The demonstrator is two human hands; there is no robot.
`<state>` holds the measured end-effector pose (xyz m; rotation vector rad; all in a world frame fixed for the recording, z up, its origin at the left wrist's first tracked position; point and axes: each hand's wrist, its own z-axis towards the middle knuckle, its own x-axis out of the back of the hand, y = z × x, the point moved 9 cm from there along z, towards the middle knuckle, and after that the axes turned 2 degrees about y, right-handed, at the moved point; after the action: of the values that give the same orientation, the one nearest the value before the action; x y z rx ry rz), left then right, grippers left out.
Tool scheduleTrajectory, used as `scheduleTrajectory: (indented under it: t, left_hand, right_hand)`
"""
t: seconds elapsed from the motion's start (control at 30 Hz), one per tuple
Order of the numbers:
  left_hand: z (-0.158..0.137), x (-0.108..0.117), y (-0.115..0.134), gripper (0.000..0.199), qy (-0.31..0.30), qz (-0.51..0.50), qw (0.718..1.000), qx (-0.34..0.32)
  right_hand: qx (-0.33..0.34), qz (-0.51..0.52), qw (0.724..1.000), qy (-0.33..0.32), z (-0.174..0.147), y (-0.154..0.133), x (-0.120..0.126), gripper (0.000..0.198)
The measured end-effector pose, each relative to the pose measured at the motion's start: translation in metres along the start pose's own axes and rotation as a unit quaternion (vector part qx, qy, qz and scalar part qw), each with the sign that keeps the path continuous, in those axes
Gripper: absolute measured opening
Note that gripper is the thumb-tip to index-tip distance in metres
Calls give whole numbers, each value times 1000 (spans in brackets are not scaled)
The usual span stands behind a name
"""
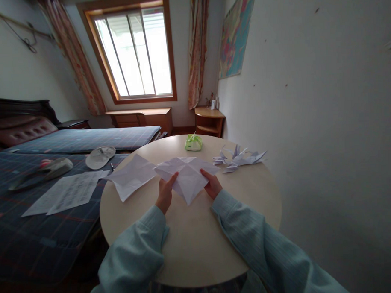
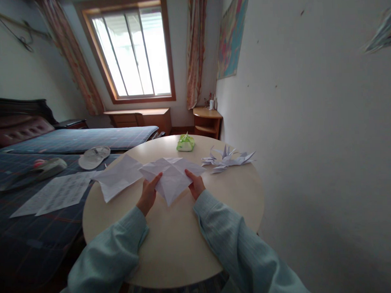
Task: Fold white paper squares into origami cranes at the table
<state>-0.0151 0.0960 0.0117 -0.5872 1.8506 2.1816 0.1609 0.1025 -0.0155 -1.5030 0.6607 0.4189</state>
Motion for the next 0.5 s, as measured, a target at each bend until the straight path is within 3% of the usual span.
scheduleTrajectory:
  t: [0.17,0.3,0.5]
  left_hand:
    - [4,4,-5,27,6,-12,1000,27]
    - [4,1,-13,20,-5,-45,995,88]
    - [-3,-5,-15,19,-18,-68,985,160]
  right_hand:
    - [0,19,999,-37,-2,-6,-8,32]
    - [-8,55,993,-103,-5,-13,-19,59]
    - [-50,46,986,-152,-5,-16,-20,69]
